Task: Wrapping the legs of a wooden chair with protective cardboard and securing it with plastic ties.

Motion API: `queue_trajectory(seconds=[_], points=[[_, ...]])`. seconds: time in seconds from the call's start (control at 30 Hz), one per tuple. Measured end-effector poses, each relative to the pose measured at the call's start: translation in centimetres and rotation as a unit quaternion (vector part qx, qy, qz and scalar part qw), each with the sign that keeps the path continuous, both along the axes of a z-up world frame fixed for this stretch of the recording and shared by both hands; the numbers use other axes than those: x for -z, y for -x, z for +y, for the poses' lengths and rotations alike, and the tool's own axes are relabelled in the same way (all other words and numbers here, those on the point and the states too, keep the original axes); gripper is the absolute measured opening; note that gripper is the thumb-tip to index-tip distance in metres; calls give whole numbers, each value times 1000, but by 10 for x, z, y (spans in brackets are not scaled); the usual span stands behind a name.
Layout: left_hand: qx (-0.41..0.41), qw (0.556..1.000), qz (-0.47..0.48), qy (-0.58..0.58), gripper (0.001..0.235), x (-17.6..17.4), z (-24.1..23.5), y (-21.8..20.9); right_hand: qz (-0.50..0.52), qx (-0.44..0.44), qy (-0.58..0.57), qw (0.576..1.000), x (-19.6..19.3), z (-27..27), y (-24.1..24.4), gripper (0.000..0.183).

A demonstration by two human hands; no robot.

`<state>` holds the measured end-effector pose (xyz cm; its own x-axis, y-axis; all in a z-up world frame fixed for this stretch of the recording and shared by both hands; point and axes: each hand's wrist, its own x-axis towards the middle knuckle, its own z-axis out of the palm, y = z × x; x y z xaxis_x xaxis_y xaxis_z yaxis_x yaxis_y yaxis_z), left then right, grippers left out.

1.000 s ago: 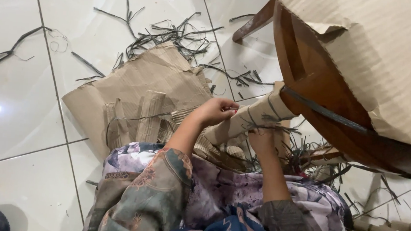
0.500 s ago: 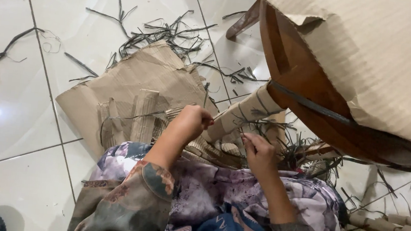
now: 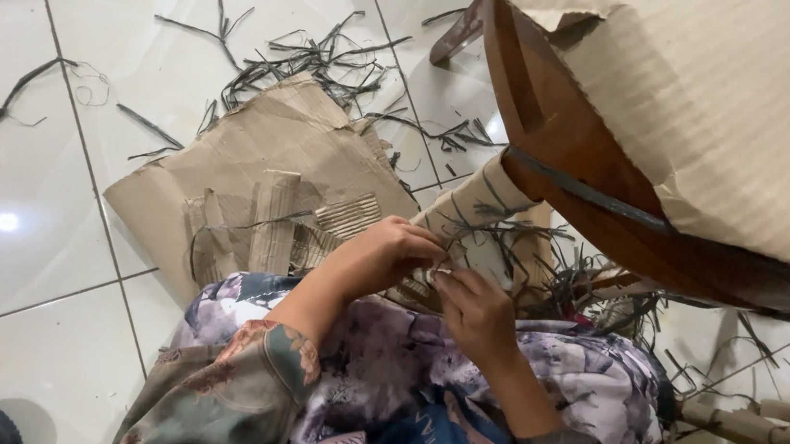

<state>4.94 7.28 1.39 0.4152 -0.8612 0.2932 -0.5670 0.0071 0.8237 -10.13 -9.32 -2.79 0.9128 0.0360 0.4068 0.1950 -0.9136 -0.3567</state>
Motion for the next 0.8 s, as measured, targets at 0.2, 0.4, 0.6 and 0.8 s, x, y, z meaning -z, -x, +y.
queue_trajectory(seconds=[0.2, 0.4, 0.6, 0.8], points=[[46, 999, 12, 19, 14, 19, -14, -12, -48, -6, -14, 999, -8, 13, -3, 14], [16, 1000, 8, -8, 3, 23, -21, -12, -105, 45, -80, 990, -28, 26, -12, 16], [-6, 996, 45, -82, 16, 29, -17, -8, -84, 133, -304, 940, -5, 24, -13, 31], [-53, 991, 95, -80, 4, -5, -7, -5, -51, 109, -273, 955, -19, 21, -14, 5]])
